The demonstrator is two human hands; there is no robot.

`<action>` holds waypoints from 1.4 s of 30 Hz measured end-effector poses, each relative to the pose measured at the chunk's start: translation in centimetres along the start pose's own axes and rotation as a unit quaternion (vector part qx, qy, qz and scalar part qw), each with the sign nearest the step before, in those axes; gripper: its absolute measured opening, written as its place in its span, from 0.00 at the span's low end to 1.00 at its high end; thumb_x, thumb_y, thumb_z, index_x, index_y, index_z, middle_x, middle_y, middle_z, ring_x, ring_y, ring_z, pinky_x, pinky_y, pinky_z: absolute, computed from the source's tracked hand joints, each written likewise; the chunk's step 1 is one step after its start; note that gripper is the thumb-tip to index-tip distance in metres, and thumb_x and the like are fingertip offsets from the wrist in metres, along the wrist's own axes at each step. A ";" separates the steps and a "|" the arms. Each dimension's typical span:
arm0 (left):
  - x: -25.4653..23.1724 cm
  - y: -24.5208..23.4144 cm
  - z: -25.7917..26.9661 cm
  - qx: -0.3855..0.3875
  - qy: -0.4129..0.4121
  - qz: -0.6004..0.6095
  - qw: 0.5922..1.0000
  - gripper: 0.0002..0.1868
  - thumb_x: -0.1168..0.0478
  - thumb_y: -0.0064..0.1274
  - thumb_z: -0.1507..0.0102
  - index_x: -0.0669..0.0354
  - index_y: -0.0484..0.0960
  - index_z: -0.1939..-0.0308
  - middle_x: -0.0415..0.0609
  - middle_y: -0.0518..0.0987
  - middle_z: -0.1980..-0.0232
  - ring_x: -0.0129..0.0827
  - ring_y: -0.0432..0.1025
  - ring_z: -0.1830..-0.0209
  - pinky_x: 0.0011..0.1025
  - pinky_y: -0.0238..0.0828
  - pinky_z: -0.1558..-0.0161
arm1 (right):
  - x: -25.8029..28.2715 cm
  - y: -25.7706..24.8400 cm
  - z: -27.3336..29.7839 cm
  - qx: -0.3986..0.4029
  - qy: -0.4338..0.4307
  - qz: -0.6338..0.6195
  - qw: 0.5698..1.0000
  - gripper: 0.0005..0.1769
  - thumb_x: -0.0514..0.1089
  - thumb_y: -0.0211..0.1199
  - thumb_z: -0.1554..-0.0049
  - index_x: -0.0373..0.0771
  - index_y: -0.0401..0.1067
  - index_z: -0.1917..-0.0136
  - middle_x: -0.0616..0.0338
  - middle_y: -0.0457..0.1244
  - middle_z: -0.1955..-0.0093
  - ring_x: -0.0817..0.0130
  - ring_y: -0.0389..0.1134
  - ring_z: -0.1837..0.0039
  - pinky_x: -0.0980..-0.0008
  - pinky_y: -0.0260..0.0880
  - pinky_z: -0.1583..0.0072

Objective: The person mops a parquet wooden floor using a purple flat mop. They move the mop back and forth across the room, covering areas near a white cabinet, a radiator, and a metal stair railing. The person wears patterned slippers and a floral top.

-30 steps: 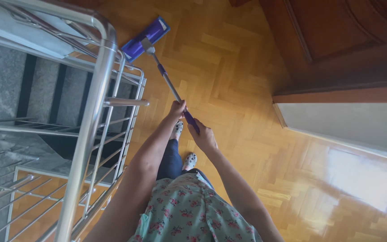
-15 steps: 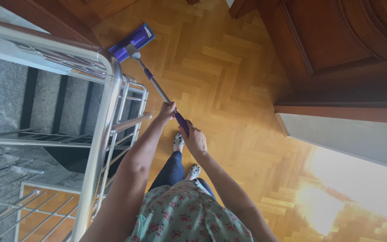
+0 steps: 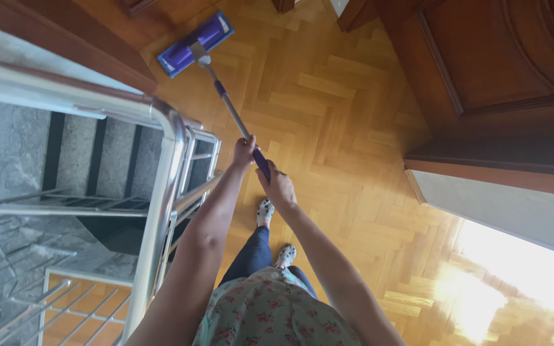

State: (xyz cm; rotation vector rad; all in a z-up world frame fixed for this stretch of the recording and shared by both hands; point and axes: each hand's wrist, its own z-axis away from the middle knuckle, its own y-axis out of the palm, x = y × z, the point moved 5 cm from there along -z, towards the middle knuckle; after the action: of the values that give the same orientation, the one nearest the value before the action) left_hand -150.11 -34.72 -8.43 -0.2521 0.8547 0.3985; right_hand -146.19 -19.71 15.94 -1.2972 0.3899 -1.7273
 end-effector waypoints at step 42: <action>-5.9 25.7 -5.6 0.078 -0.037 -0.043 0.995 0.25 0.43 0.48 0.30 0.65 0.71 0.55 0.60 0.76 0.77 0.44 0.75 0.84 0.37 0.78 0.80 | -14.4 -19.8 -10.9 0.072 0.112 -0.013 0.991 0.29 0.67 0.48 0.36 0.50 0.60 0.30 0.40 0.70 0.56 0.37 0.73 0.48 0.41 0.72 0.48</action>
State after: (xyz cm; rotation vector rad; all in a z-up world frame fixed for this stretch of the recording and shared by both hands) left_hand -168.68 -15.16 -8.89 -0.1284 0.7938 0.2571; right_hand -164.72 -0.31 16.97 -1.0134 0.3705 -1.8949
